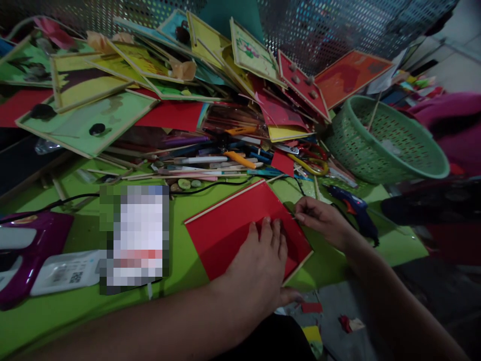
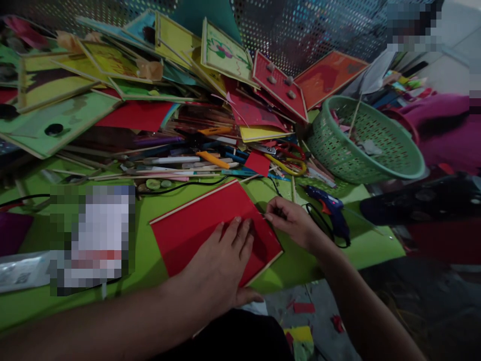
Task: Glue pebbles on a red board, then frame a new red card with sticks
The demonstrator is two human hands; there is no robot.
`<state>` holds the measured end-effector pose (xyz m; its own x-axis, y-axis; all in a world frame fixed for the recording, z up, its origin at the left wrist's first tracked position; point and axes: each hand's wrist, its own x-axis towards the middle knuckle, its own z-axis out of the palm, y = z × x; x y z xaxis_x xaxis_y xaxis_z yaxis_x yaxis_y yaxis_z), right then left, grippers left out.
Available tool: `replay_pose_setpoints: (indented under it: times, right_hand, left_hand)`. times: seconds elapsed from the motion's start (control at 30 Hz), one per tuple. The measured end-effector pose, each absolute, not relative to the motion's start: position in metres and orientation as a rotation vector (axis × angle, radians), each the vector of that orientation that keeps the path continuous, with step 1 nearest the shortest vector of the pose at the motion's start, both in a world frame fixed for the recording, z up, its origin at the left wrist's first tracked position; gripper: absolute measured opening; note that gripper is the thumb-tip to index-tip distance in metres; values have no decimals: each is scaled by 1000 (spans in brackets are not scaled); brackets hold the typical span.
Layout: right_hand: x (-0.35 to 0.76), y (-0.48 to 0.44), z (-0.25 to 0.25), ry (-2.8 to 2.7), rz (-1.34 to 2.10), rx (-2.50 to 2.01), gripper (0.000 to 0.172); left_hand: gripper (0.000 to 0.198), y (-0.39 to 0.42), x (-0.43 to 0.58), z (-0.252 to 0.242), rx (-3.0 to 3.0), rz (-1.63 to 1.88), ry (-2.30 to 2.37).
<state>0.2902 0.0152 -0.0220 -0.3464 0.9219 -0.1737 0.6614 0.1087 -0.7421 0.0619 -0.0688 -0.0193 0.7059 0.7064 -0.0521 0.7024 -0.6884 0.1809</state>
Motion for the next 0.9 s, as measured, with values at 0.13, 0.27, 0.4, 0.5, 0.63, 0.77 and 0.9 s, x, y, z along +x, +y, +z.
replay_pose_setpoints:
  times: [0.13, 0.27, 0.4, 0.5, 0.63, 0.77, 0.9]
  right_hand:
    - [291, 16, -21, -2052, 1080, -1552, 35]
    - [292, 16, -22, -2025, 1113, -1526, 37]
    - [295, 16, -24, -1985, 1147, -1522, 37]
    - [297, 15, -24, -1965, 1182, -1518, 37]
    - [295, 14, -22, -1928, 1211, -1494, 39]
    - [292, 14, -19, -1882, 1232, -1489, 44]
    - [293, 13, -20, -1843, 1244, -1458, 43]
  left_hand:
    - [101, -69, 61, -19, 2729, 77, 1148]
    - [101, -70, 61, -20, 2740, 104, 1164]
    - [102, -69, 61, -20, 2735, 75, 1153]
    - [102, -69, 61, -19, 2740, 58, 1152]
    - [103, -70, 61, -18, 2737, 37, 1145]
    - [103, -70, 61, -17, 2734, 38, 1150]
    - [103, -69, 61, -17, 2733, 42, 1147]
